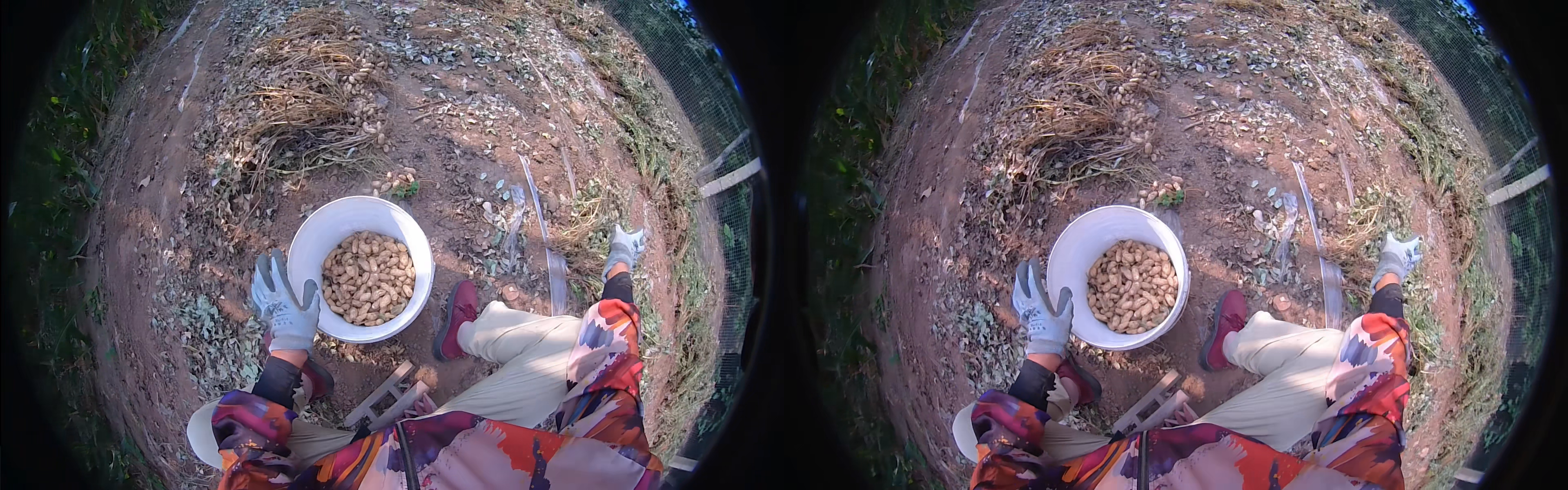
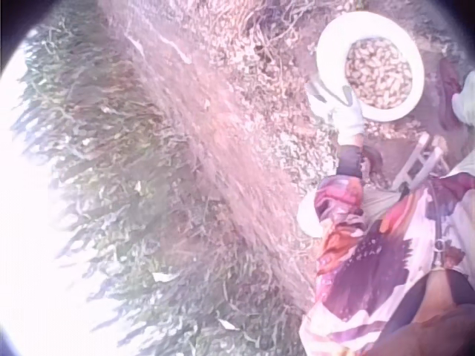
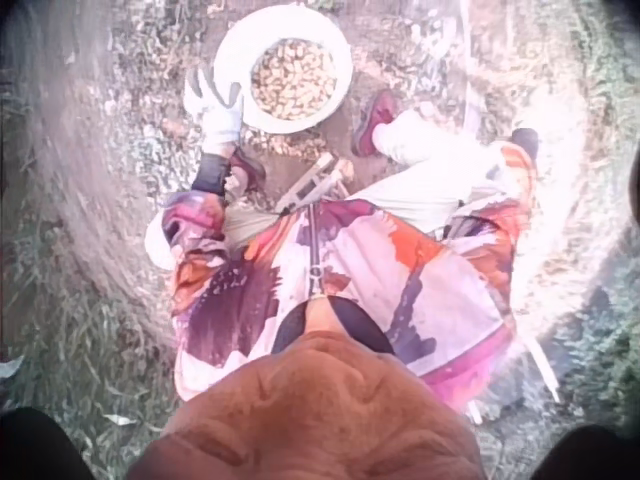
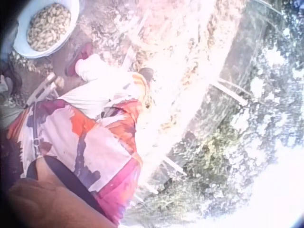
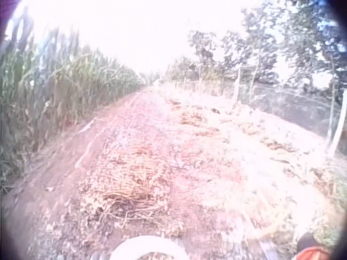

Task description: The person harvests peanuts by pulling up peanut plants from the soil, shaking off dirt, and placing the peanuts into a white bucket. The person repeatedly picks up plants, removes the peanuts, and discards the plant matter.

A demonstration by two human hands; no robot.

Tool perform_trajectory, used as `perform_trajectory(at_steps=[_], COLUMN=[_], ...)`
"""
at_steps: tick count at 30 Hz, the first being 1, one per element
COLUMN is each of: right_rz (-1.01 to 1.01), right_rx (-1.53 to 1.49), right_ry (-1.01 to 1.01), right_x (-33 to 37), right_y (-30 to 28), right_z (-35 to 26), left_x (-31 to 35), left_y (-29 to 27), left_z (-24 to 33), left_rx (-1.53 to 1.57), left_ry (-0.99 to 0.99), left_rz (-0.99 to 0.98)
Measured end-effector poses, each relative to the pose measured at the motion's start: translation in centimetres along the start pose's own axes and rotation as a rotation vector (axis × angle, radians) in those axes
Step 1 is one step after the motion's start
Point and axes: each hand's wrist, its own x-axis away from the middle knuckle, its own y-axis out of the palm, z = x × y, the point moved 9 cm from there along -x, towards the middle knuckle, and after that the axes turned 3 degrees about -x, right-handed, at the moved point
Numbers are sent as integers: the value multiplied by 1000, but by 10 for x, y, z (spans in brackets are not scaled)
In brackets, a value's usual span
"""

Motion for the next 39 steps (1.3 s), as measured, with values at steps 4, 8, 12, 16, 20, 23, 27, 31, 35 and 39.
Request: perform_trajectory(at_steps=[4,8,12,16,20,23,27,31,35,39], right_rz=[-758,-1123,-1250,-1243,-1222,-1219,-1200,-845,-755,-1091], right_rx=[-553,-525,-396,44,189,246,531,274,159,344], right_ry=[-424,-814,-717,-797,-771,-771,-908,-1269,-1293,-1048], right_x=[104,263,350,395,407,416,418,420,416,412], right_y=[79,111,212,249,269,272,250,225,239,262], right_z=[-194,-318,-350,-371,-373,-384,-407,-484,-519,-501], left_x=[-2,-3,-3,-5,-5,-8,-10,-10,-13,-13], left_y=[46,52,57,58,66,66,64,64,62,61], left_z=[-20,-20,-17,-18,-22,-23,-24,-23,-18,-20], left_rx=[45,260,300,340,440,368,311,328,313,267], left_ry=[-123,-186,-224,-209,-254,-272,-234,-251,-228,-245], left_rz=[-92,-154,-171,-181,-180,-194,-176,-188,-223,-227])
